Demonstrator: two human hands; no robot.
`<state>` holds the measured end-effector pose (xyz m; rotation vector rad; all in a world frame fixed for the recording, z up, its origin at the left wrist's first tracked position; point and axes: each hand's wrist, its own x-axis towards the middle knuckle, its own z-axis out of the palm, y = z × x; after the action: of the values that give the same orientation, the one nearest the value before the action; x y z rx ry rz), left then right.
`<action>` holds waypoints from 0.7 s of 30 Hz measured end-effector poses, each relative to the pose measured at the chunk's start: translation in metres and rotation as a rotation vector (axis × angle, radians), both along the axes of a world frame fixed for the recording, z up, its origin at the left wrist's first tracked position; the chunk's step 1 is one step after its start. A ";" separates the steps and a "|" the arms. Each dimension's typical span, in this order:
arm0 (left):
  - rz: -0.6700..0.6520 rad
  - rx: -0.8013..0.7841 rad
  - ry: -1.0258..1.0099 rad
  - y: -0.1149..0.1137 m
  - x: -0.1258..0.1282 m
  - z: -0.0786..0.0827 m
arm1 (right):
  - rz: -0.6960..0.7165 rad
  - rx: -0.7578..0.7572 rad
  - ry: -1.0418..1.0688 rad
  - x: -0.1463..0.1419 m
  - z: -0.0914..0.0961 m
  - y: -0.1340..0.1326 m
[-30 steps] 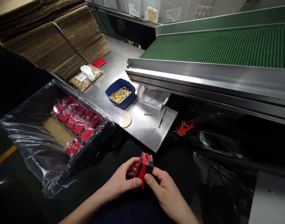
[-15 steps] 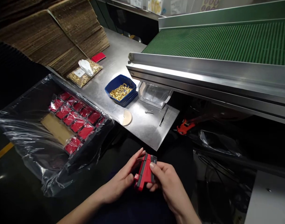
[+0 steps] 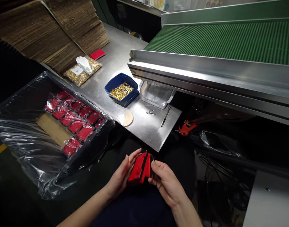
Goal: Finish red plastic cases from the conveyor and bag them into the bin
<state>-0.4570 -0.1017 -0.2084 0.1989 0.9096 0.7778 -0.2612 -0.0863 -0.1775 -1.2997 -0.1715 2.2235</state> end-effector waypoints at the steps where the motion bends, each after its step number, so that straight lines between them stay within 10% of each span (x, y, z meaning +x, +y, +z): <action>1: 0.062 -0.093 -0.103 0.002 0.000 -0.002 | 0.002 0.017 0.057 -0.002 -0.001 -0.001; 7: 0.126 -0.075 -0.535 0.007 -0.010 -0.009 | 0.390 0.168 0.099 -0.018 -0.010 -0.008; 10: 0.144 -0.040 -0.546 -0.002 -0.021 -0.012 | 0.720 0.300 -0.125 -0.010 -0.015 0.011; 14: 0.138 -0.020 -0.408 -0.019 -0.038 -0.005 | 0.771 0.497 -0.676 -0.010 -0.027 0.076; 21: 0.132 -0.078 -0.459 -0.042 -0.049 0.016 | 0.718 0.696 -1.214 -0.147 -0.056 0.174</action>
<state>-0.5058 -0.1432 -0.1919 -0.1082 0.5189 0.8630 -0.4079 0.0879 -0.2331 -2.0983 -1.8699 1.1910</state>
